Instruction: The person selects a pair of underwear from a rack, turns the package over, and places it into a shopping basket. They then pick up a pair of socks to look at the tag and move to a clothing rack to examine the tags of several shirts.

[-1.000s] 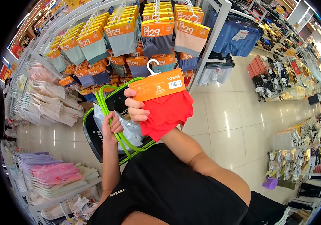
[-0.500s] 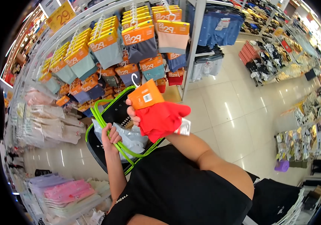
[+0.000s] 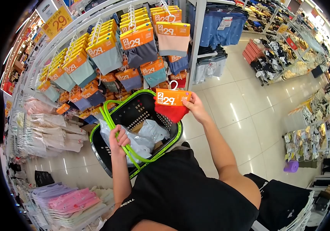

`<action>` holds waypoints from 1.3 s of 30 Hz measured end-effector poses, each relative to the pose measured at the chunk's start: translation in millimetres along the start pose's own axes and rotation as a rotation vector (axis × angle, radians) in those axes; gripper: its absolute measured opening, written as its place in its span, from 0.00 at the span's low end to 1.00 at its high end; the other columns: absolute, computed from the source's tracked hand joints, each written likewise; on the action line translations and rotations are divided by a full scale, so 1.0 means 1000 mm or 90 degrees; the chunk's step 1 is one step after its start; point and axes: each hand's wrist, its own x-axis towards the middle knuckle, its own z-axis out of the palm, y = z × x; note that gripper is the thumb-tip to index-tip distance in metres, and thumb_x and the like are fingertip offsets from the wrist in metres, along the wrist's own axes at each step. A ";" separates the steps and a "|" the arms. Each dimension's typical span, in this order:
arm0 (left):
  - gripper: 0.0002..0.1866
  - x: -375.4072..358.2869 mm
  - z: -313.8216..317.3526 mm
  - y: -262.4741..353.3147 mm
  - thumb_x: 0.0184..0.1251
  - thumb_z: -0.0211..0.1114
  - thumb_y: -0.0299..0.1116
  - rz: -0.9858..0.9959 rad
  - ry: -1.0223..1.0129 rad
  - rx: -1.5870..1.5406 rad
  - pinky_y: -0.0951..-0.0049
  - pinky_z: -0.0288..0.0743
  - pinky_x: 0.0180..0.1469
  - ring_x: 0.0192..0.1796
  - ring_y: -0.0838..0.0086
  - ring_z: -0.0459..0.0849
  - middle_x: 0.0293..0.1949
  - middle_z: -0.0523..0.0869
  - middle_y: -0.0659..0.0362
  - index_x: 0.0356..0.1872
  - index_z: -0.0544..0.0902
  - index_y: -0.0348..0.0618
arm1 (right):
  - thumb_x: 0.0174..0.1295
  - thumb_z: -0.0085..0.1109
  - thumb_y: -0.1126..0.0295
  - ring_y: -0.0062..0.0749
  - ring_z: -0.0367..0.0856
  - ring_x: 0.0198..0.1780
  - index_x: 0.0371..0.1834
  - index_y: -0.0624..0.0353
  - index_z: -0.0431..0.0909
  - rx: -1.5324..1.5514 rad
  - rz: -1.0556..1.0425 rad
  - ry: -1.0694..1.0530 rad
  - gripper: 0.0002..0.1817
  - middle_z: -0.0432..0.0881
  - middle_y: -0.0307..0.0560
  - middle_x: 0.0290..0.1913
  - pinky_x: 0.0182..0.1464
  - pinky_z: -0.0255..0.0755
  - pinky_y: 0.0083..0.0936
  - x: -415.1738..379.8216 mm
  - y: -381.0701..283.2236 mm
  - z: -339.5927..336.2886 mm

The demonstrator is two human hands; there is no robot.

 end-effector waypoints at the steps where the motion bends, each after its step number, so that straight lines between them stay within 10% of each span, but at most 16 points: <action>1: 0.07 0.001 0.001 -0.002 0.72 0.52 0.34 -0.006 0.010 0.006 0.85 0.51 0.12 0.11 0.87 0.56 0.15 0.58 0.70 0.31 0.69 0.49 | 0.67 0.56 0.71 0.29 0.77 0.56 0.63 0.63 0.62 -0.070 -0.012 0.016 0.23 0.78 0.48 0.55 0.60 0.70 0.26 0.005 0.004 -0.010; 21: 0.08 0.066 0.029 -0.102 0.71 0.51 0.32 0.054 0.126 0.008 0.84 0.51 0.12 0.10 0.87 0.55 0.15 0.58 0.70 0.29 0.66 0.50 | 0.65 0.57 0.75 0.32 0.81 0.48 0.56 0.63 0.66 -0.328 0.099 0.070 0.18 0.81 0.52 0.47 0.52 0.75 0.27 0.169 0.097 -0.283; 39: 0.10 0.075 0.047 -0.142 0.72 0.52 0.34 0.209 0.201 0.001 0.84 0.50 0.12 0.11 0.87 0.54 0.14 0.58 0.71 0.28 0.66 0.52 | 0.61 0.63 0.59 0.48 0.80 0.49 0.54 0.60 0.70 -0.617 0.042 0.073 0.23 0.81 0.59 0.46 0.52 0.73 0.35 0.292 0.164 -0.258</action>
